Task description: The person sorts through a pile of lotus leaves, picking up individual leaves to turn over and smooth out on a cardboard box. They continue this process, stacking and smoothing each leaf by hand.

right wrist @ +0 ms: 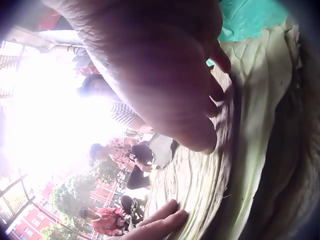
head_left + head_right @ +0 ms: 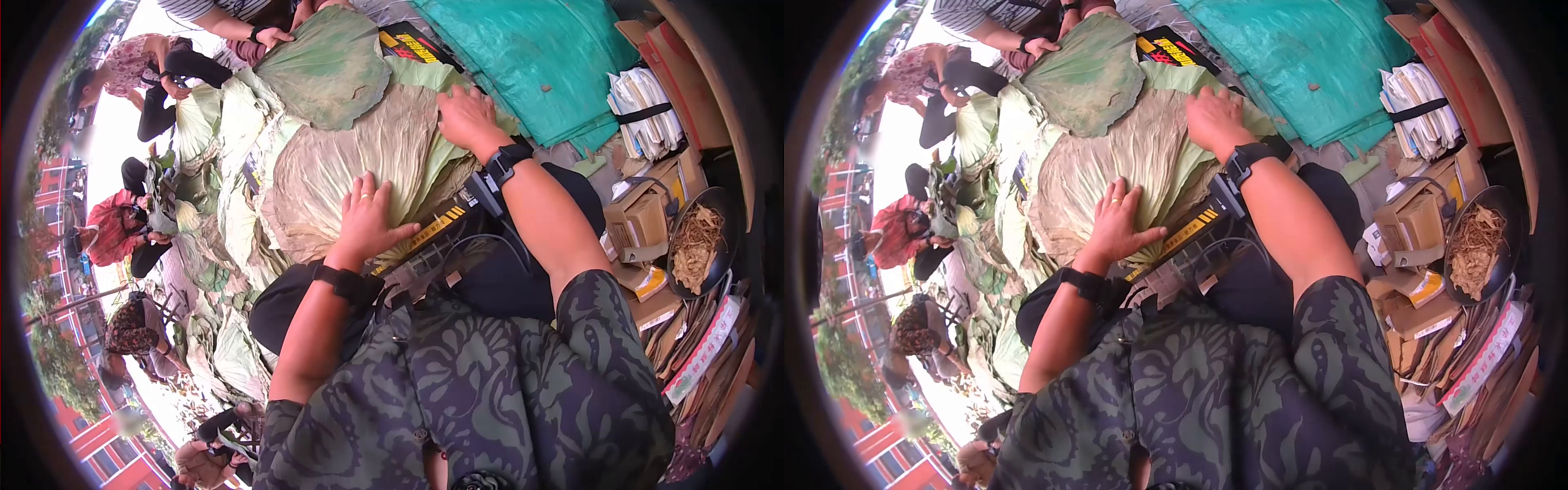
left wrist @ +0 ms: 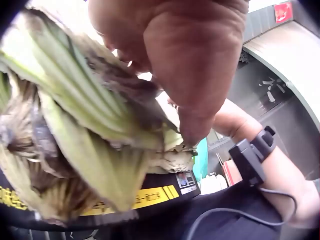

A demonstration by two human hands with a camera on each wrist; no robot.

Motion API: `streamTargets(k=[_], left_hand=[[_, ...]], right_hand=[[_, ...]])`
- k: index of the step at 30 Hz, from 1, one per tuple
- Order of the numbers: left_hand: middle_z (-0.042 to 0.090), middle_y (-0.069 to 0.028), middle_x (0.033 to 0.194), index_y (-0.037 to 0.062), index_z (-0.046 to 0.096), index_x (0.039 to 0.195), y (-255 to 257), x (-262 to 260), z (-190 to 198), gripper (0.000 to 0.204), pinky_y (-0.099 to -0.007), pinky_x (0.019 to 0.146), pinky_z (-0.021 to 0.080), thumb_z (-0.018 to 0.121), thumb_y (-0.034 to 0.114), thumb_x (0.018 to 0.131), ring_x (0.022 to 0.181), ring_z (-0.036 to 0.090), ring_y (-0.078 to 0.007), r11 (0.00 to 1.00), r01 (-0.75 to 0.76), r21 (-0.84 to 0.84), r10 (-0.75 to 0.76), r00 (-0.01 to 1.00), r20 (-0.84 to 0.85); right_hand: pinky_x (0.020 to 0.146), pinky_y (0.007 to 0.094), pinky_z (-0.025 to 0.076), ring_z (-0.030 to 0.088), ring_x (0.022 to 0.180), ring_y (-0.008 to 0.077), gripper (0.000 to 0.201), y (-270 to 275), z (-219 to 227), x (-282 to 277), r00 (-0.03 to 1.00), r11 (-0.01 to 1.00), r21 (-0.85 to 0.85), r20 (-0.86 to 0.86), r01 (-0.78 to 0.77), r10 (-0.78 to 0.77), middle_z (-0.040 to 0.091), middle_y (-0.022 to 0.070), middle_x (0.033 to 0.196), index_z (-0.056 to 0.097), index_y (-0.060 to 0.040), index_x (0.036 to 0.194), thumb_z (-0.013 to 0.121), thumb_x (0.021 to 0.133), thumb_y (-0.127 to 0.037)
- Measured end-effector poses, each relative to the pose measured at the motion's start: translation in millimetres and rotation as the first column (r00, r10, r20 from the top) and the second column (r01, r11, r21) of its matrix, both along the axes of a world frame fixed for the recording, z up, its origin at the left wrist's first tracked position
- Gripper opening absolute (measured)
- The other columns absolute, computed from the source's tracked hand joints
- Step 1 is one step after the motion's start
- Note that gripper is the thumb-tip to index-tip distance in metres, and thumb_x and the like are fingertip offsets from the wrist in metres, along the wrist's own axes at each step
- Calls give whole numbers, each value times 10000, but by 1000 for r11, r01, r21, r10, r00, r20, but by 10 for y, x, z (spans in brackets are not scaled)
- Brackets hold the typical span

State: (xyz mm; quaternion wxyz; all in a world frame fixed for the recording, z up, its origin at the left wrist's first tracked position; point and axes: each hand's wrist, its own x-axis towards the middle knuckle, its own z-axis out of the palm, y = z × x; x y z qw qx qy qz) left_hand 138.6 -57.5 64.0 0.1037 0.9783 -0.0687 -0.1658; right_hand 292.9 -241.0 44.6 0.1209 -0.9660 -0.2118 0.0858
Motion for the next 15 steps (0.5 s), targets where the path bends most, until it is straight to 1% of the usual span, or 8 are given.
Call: streamTargets(k=[2, 3, 5, 7, 9, 11, 13, 15], left_hand=[[196, -285, 1387, 20, 297, 1324, -101, -24, 16, 978, -483, 1041, 180, 685, 555, 603, 1298, 171, -427, 994, -25, 107, 29, 999, -33], [196, -285, 1387, 20, 297, 1324, -116, -42, 15, 978, -483, 1041, 180, 685, 555, 603, 1298, 171, -427, 993, -16, 117, 20, 999, -29], [198, -281, 1386, 25, 269, 1337, -144, -64, 6, 991, -484, 1038, 189, 723, 486, 587, 1296, 172, -430, 991, -25, 132, 26, 1000, -7], [214, -284, 1374, 28, 287, 1323, -140, -80, -34, 963, -496, 1028, 203, 735, 455, 585, 1286, 186, -437, 993, -23, 115, 20, 999, 28], [231, -287, 1363, 30, 306, 1309, -134, -89, -61, 937, -508, 1019, 217, 748, 423, 582, 1277, 201, -443, 995, -26, 100, 20, 998, 62], [227, -284, 1365, 45, 305, 1316, -143, -84, -74, 915, -499, 1022, 214, 739, 404, 595, 1280, 200, -438, 993, -34, 110, 27, 998, 65], [227, -284, 1366, 48, 301, 1321, -167, -72, -65, 910, -496, 1023, 211, 732, 407, 604, 1280, 200, -438, 991, -23, 129, 17, 999, 51], [226, -284, 1367, 51, 297, 1325, -173, -62, -62, 905, -493, 1024, 208, 724, 411, 614, 1280, 200, -438, 989, -12, 148, 7, 999, 38]], right_hand=[[889, 433, 398, 497, 1073, 305, 415, -153, -145, 105, 936, 938, -21, -71, 345, -346, 544, 148, 1108, 538, -77, 1105, 636, 735, -235], [889, 433, 398, 497, 1073, 305, 415, -223, -173, 139, 932, 935, -11, -72, 354, -354, 544, 148, 1108, 538, -77, 1105, 636, 735, -235], [862, 441, 424, 518, 1057, 332, 478, -356, -210, 195, 853, 907, 31, -355, 419, -382, 545, 165, 1142, 511, -64, 1140, 647, 726, -262], [818, 442, 450, 550, 1004, 346, 442, -400, -246, 220, 866, 901, 96, -335, 422, -370, 572, 183, 1097, 529, -58, 1115, 627, 719, -227], [804, 420, 460, 565, 980, 329, 400, -331, -146, 224, 839, 816, 219, -246, 535, -485, 596, 181, 1040, 550, -58, 1088, 598, 709, -176], [793, 406, 464, 575, 962, 320, 374, -304, -55, 221, 824, 794, 239, -264, 560, -502, 606, 165, 1025, 565, -60, 1069, 564, 702, -126], [769, 426, 472, 594, 896, 342, 243, -308, 0, 206, 870, 759, 443, -116, 477, -479, 623, 178, 930, 588, -34, 948, 527, 724, -109], [734, 443, 477, 597, 857, 353, 192, -340, 137, 147, 874, 739, 501, -76, 450, -480, 624, 180, 893, 583, -40, 902, 513, 731, -91]])
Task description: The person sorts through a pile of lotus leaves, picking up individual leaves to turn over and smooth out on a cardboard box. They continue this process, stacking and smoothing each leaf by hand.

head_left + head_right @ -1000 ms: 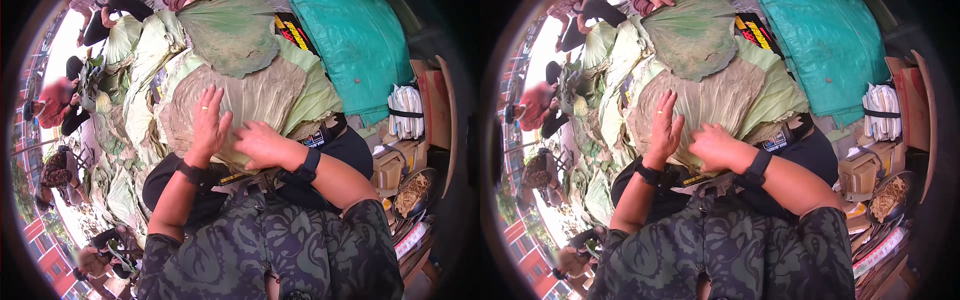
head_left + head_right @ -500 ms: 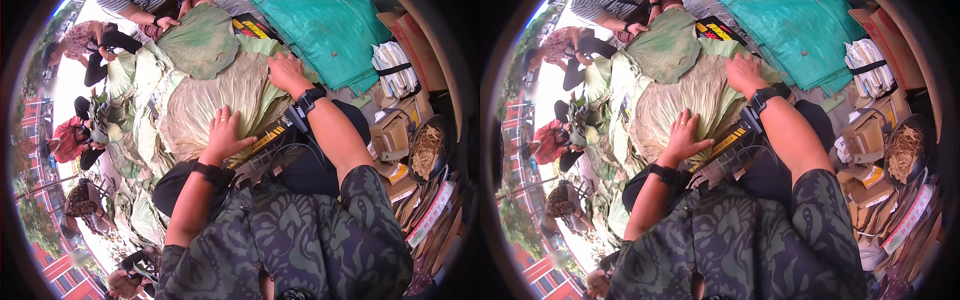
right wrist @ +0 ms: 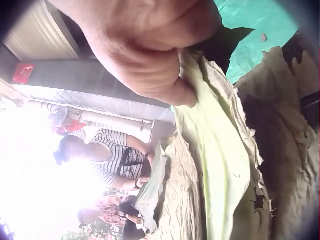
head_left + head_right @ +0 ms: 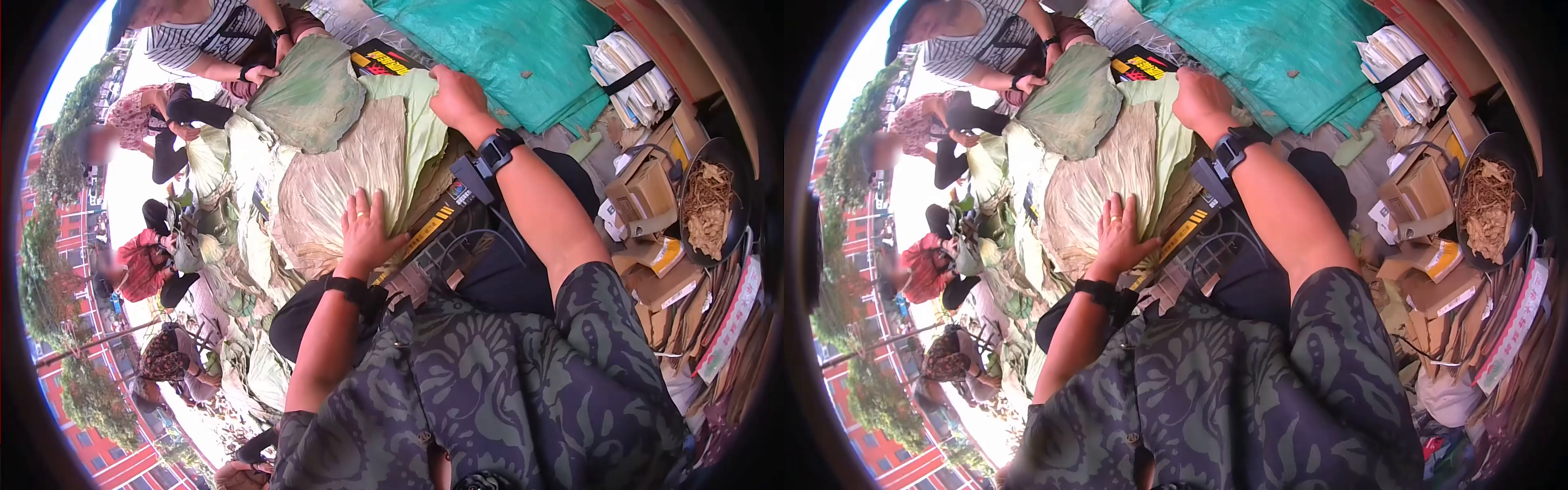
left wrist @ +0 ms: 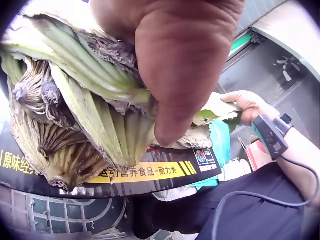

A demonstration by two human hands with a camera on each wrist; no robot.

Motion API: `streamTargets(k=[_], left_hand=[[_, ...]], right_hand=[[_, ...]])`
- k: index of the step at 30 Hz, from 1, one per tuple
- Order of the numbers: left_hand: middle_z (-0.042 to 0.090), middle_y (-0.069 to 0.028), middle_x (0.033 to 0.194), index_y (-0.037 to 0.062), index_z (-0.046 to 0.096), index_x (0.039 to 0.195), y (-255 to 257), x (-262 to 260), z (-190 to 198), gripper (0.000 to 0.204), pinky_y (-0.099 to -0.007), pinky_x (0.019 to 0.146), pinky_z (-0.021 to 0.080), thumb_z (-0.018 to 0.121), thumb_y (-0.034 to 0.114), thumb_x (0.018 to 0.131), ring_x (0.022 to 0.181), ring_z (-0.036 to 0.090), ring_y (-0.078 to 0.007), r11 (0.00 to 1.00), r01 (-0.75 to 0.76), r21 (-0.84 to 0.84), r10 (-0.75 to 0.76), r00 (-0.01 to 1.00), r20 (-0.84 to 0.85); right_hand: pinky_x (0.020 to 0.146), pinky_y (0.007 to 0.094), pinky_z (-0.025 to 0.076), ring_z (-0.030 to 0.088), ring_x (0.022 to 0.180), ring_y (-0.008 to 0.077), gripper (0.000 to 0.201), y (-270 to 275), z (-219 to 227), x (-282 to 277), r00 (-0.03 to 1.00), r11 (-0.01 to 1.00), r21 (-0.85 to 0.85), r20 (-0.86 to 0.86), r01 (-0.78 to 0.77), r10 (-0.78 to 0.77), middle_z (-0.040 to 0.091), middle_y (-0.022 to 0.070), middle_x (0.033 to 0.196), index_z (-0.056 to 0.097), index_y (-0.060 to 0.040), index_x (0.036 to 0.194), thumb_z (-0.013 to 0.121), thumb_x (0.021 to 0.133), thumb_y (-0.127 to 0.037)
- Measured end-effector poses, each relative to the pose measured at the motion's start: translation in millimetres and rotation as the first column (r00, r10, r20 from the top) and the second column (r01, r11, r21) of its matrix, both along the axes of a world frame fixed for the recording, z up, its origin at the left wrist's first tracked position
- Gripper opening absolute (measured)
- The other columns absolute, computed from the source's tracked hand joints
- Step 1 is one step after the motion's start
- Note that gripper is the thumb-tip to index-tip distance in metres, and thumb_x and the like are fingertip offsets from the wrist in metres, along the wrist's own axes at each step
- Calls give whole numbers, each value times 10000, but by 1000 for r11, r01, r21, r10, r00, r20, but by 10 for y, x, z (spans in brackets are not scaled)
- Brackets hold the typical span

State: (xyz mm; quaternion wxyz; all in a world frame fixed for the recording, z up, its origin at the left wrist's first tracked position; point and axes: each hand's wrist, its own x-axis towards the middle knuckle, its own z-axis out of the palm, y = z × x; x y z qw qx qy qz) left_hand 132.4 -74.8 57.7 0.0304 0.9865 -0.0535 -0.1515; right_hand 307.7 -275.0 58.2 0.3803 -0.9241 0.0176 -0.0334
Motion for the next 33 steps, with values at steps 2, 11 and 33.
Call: streamTargets(k=[2, 11, 33], left_hand=[[187, -290, 1386, 38, 240, 1353, 6, -3, -17, 920, -488, 1029, 187, 685, 437, 654, 1292, 184, -425, 1000, -18, 12, 18, 999, -32], [221, -289, 1372, 64, 296, 1343, 124, -36, -154, 680, -505, 1021, 182, 515, 412, 801, 1270, 196, -463, 996, 3, -91, 2, 999, 47], [313, -225, 1369, -11, 424, 1259, 457, -65, -353, 458, -357, 1077, 117, 402, 181, 844, 1317, 194, -346, 481, -281, -830, 338, 933, -120]], right_hand=[[706, 438, 487, 600, 846, 350, 186, -82, 124, -23, 988, 979, -142, 21, -147, 151, 623, 183, 887, 595, -53, 901, 494, 745, -71], [753, 432, 473, 591, 922, 304, 177, 5, 66, -184, 933, 864, -409, 74, -294, 353, 585, 143, 1003, 617, -46, 896, 504, 761, -66], [625, 416, 495, 615, 810, 293, 132, 322, 140, -314, 663, 514, -445, -302, -733, 684, 632, 106, 810, 646, -67, 771, 533, 706, -85]])
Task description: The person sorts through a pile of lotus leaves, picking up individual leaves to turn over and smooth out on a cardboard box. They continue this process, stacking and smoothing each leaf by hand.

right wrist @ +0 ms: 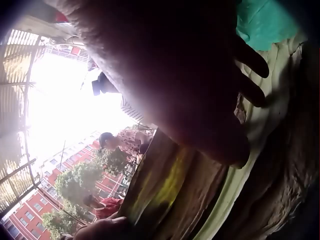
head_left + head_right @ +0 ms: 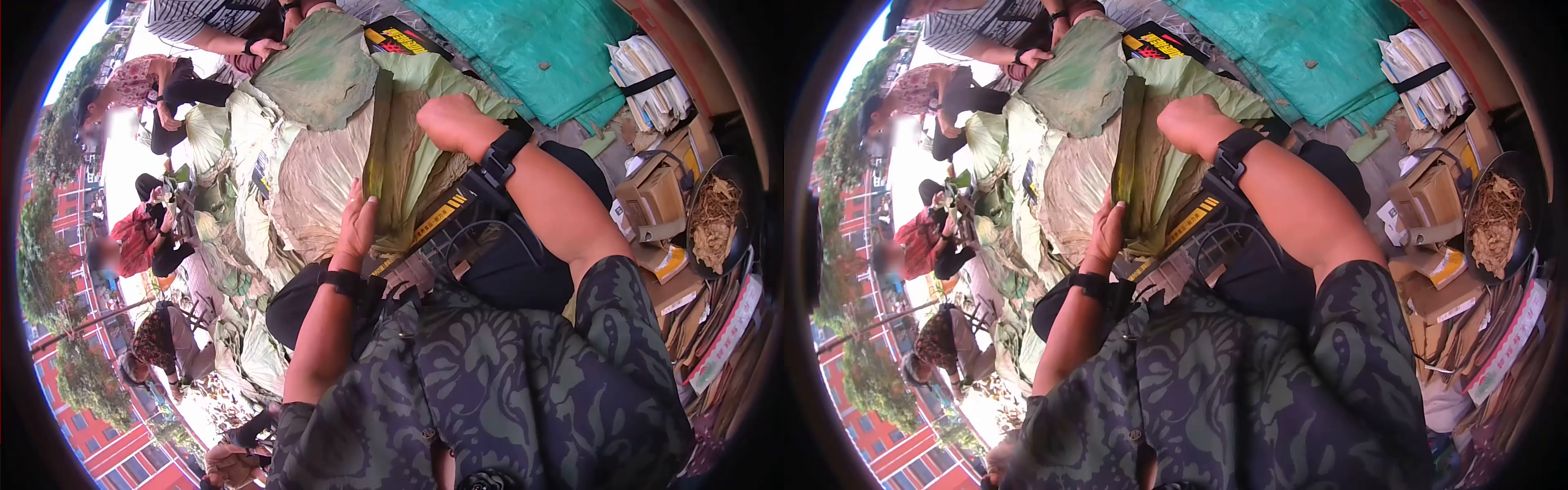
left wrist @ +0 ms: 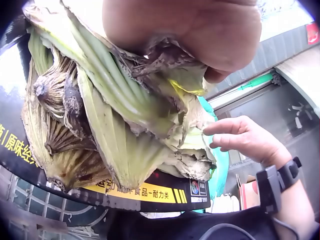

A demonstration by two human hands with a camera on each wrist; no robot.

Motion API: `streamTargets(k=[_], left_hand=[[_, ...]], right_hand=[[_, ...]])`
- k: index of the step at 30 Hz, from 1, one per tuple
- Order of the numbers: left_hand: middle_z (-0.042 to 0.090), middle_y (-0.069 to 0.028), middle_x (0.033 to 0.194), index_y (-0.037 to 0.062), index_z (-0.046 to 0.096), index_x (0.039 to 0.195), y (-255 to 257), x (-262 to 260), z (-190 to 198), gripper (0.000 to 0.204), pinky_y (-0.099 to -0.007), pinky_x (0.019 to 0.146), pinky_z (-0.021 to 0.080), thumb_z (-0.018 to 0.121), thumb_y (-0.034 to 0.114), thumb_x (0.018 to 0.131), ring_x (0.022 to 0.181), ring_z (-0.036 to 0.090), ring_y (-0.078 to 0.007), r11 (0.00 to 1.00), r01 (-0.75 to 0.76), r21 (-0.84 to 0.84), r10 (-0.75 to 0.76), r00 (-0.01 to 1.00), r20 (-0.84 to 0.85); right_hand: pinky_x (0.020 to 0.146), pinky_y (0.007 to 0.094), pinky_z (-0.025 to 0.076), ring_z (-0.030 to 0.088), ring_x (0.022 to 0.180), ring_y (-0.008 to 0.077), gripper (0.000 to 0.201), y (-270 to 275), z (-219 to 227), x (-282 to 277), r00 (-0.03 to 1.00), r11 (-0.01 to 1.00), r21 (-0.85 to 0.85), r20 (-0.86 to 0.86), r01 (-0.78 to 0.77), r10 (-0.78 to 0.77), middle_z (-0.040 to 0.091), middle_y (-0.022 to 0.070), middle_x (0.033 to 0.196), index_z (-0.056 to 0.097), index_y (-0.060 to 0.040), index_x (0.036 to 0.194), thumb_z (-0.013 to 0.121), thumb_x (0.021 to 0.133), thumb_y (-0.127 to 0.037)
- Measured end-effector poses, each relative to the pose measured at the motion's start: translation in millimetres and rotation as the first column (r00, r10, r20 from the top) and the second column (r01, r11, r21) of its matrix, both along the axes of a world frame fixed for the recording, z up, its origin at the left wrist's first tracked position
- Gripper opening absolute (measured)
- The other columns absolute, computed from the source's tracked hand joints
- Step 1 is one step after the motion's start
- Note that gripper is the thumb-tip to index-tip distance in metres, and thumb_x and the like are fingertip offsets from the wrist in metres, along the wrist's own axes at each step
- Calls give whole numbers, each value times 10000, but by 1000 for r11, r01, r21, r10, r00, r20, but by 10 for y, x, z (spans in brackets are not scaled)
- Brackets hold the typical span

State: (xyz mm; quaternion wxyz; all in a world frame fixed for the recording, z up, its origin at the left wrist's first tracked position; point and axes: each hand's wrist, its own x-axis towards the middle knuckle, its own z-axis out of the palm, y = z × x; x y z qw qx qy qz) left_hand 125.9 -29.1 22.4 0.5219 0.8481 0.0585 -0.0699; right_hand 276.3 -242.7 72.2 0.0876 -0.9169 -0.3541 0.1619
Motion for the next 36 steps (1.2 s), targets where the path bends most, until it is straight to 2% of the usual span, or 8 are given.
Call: streamTargets(k=[9, 12, 14, 17, 23, 25, 34, 36], left_hand=[[261, -274, 1366, 101, 401, 1302, -264, -41, 141, 657, -468, 1036, 166, 444, 539, 814, 1275, 207, -434, 688, 206, 696, -280, 960, -7], [264, -261, 1370, 114, 407, 1300, -243, -37, 128, 637, -466, 1037, 169, 427, 536, 823, 1275, 211, -433, 728, 194, 657, -258, 966, 1], [266, -252, 1372, 122, 410, 1299, -227, -39, 111, 623, -465, 1037, 169, 422, 530, 828, 1275, 213, -431, 729, 188, 658, -238, 971, -14], [278, -228, 1376, 142, 414, 1298, -281, -37, 98, 584, -466, 1036, 179, 431, 497, 835, 1277, 219, -424, 702, 164, 693, -217, 976, -11], [301, -235, 1358, 111, 422, 1280, -272, -58, 62, 603, -474, 1031, 195, 502, 468, 801, 1263, 245, -429, 690, 123, 713, -236, 970, 61], [313, -244, 1346, 78, 424, 1269, -220, -113, 54, 623, -472, 1029, 207, 517, 465, 790, 1253, 257, -434, 763, 50, 645, -193, 969, 154], [306, -264, 1337, 65, 411, 1278, -113, -574, 85, 586, -456, 1028, 231, 533, 389, 805, 1245, 262, -442, 808, -35, 588, -72, 985, 156], [349, -258, 1312, 60, 433, 1250, -108, -551, 86, 549, -443, 1016, 262, 572, 323, 788, 1227, 312, -421, 846, -77, 528, -37, 979, 201]], right_hand=[[706, 427, 483, 575, 860, 301, 223, 152, -66, -17, 963, 898, 421, 169, 124, -212, 583, 114, 928, 566, -72, 917, 556, 726, -187], [713, 423, 482, 570, 888, 296, 217, 207, -203, -106, 973, 872, 480, 231, -97, -19, 588, 115, 914, 588, -74, 898, 572, 709, -180], [691, 423, 494, 611, 840, 314, 156, 186, -232, -130, 977, 973, 129, -69, -193, 203, 630, 147, 866, 653, -57, 830, 569, 717, -125], [723, 403, 479, 570, 897, 299, 179, 219, -164, -127, 992, 992, 54, -42, -117, 120, 597, 109, 894, 630, -73, 832, 588, 689, -173], [784, 419, 440, 551, 898, 313, 270, 422, -149, -376, 962, 840, 469, 103, -271, 253, 596, 127, 884, 604, -71, 935, 593, 712, -222], [790, 414, 438, 544, 919, 314, 314, 459, -60, -424, 930, 920, 275, -160, -281, 332, 591, 133, 916, 597, -76, 990, 593, 715, -227], [789, 410, 443, 538, 927, 316, 274, 612, -120, -545, 933, 918, 180, -9, -353, 361, 573, 142, 938, 581, -56, 939, 597, 717, -216], [816, 395, 443, 535, 962, 307, 318, 674, -143, -663, 901, 743, 534, 90, -403, 423, 570, 140, 1007, 581, -64, 991, 602, 714, -218]])
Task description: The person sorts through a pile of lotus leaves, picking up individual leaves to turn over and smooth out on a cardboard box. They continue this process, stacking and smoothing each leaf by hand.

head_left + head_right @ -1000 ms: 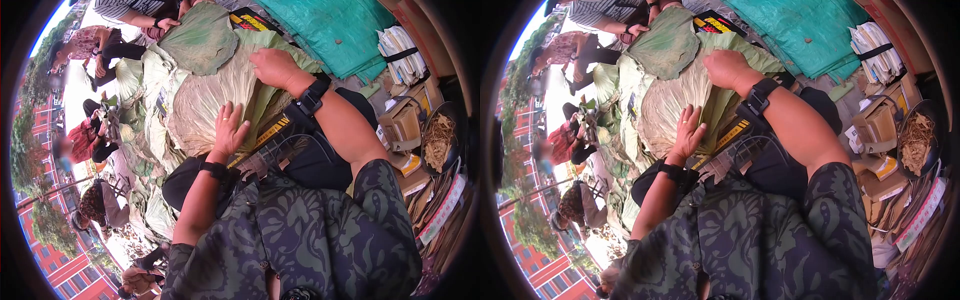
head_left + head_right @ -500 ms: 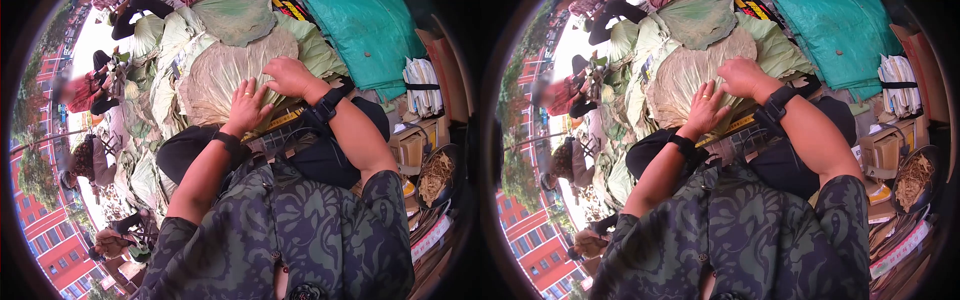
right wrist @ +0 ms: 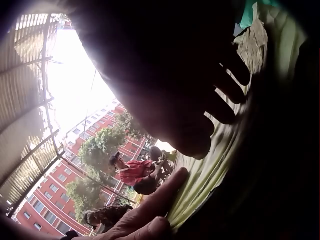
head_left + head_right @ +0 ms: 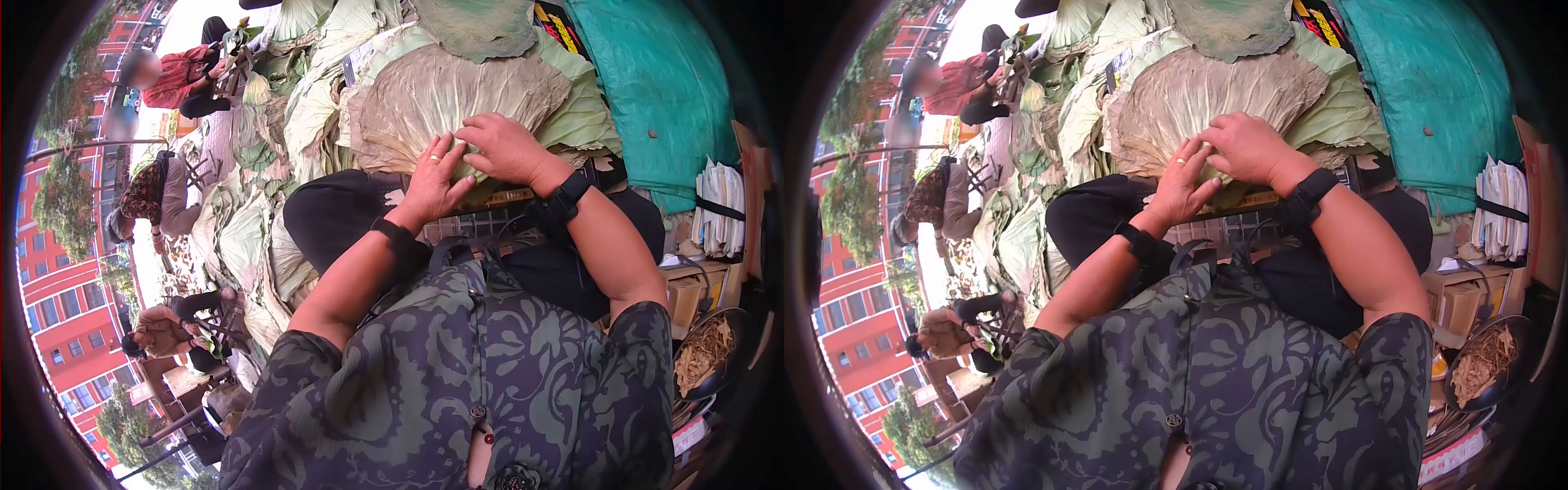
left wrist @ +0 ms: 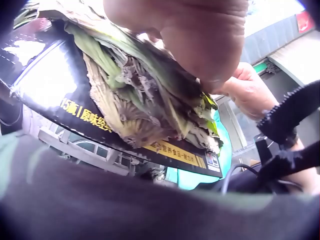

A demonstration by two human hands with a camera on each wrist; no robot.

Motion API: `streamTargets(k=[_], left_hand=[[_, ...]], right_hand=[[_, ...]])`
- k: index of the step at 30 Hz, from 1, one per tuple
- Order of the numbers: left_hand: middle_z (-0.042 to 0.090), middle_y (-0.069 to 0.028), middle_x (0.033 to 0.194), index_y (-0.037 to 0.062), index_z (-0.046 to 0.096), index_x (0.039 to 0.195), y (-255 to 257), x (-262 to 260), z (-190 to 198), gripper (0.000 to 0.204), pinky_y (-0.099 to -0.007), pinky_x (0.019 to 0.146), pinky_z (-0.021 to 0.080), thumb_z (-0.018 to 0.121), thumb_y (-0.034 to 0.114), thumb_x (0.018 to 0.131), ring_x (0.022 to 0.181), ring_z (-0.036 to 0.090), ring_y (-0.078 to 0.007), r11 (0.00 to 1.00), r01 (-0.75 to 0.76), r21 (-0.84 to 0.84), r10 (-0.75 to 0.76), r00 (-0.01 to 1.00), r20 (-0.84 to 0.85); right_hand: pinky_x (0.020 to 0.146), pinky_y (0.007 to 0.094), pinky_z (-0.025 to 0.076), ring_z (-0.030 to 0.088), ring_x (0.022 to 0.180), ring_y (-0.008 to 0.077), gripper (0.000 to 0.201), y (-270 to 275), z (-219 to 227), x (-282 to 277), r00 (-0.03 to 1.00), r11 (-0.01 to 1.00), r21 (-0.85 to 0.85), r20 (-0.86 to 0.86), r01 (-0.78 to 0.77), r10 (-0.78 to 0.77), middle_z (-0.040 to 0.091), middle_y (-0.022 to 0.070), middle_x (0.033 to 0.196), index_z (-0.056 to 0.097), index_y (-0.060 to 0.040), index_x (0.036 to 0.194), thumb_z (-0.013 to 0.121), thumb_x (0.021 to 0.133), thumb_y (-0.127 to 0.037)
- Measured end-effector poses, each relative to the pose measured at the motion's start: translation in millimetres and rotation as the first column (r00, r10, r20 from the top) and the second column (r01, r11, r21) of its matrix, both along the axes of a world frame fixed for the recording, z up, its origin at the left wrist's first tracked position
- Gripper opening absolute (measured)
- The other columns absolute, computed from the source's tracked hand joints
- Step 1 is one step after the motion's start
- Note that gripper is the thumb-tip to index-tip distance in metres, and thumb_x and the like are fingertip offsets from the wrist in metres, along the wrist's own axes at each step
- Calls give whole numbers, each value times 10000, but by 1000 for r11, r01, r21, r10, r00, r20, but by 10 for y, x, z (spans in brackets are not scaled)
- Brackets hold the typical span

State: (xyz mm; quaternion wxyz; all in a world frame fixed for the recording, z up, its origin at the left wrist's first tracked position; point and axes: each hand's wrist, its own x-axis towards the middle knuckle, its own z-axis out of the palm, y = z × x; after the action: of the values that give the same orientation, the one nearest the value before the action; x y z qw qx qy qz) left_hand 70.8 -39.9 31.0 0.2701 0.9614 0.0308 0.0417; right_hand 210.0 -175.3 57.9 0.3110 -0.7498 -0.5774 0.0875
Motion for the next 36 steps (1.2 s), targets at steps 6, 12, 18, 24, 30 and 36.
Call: streamTargets(k=[6, 12, 18, 24, 30, 36], left_hand=[[472, -230, 1189, -2, 465, 1162, 221, -197, -41, 480, -383, 927, 374, 624, 185, 749, 1087, 470, -333, 822, -550, -147, 560, 828, 30], [566, -107, 930, 12, 469, 1074, 735, -336, -347, 262, -240, 576, 473, 505, 195, 890, 754, 572, -187, -337, -633, -697, 602, 424, -677], [561, -88, 853, 28, 492, 992, 904, -264, -353, 194, -218, 403, 414, 557, 142, 849, 561, 513, -154, -528, -549, -648, 572, 334, -749], [561, -59, 875, 69, 501, 988, 524, -137, 62, 202, -232, 483, 456, 585, 192, 851, 640, 525, -147, -490, -591, -640, 592, 313, -742], [553, -46, 884, 91, 506, 1003, 672, -329, -278, 213, -241, 526, 482, 591, 216, 851, 705, 544, -162, -332, -705, -627, 511, 424, -748], [555, -48, 931, 99, 485, 1009, 428, -319, -10, 226, -287, 636, 500, 593, 219, 851, 845, 547, -174, -406, -645, -648, 285, 584, -760]], right_hand=[[788, 386, 459, 550, 920, 301, 275, 74, -100, 15, 995, 972, -215, -9, -96, 96, 567, 118, 970, 580, -52, 919, 600, 687, -197], [747, 398, 473, 564, 866, 302, 192, 83, -123, -15, 995, 982, -164, 33, -89, 96, 566, 110, 898, 577, -40, 817, 590, 668, -160], [833, 383, 446, 524, 990, 302, 316, 71, -26, -4, 993, 945, -307, -36, -116, 110, 549, 117, 1065, 563, -32, 969, 592, 670, -131], [802, 387, 457, 537, 948, 304, 267, 66, -90, -17, 994, 965, -241, -9, -105, 106, 551, 118, 1001, 564, -29, 910, 590, 666, -133], [851, 376, 434, 516, 1002, 304, 378, 54, -35, -20, 992, 942, -312, -46, -123, 114, 539, 127, 1065, 544, -34, 1035, 605, 677, -142], [855, 377, 431, 512, 1016, 304, 438, 59, 63, -23, 991, 923, -361, -70, -134, 116, 531, 127, 1078, 516, -44, 1098, 623, 687, -155]])
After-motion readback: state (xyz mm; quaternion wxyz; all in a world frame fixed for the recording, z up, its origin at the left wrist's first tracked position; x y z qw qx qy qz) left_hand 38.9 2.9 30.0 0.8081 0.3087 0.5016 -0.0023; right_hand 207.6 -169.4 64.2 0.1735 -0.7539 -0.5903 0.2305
